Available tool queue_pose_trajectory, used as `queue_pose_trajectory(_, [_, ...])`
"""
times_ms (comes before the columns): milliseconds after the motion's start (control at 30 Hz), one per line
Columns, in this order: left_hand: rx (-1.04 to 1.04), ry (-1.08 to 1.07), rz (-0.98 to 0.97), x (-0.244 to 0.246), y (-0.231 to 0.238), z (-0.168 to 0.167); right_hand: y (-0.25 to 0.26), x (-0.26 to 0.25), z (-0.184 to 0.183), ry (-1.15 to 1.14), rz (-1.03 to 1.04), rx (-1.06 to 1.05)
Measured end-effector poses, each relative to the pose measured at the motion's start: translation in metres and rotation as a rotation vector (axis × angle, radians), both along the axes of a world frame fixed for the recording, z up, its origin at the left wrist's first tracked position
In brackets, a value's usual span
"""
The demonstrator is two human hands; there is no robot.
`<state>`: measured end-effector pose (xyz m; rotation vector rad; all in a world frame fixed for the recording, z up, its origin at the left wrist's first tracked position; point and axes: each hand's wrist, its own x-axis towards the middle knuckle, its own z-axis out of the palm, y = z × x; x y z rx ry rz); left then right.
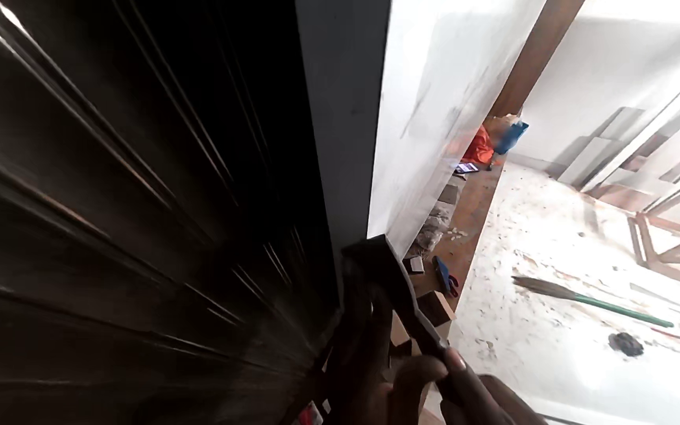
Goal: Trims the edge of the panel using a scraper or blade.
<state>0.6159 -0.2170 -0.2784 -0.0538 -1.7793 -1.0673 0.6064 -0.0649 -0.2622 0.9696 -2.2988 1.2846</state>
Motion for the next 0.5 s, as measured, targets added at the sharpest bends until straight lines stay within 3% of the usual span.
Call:
queue_pose_trajectory(367, [0.021, 0.022, -0.051, 0.003, -0.004, 0.009, -0.003, 0.005, 0.004, -0.006, -0.003, -0.032])
queue_pose_trajectory(500, [-0.031, -0.034, 0.023, 0.009, -0.002, 0.011, 0.001, 0.007, 0.007, -0.02, 0.027, -0.037])
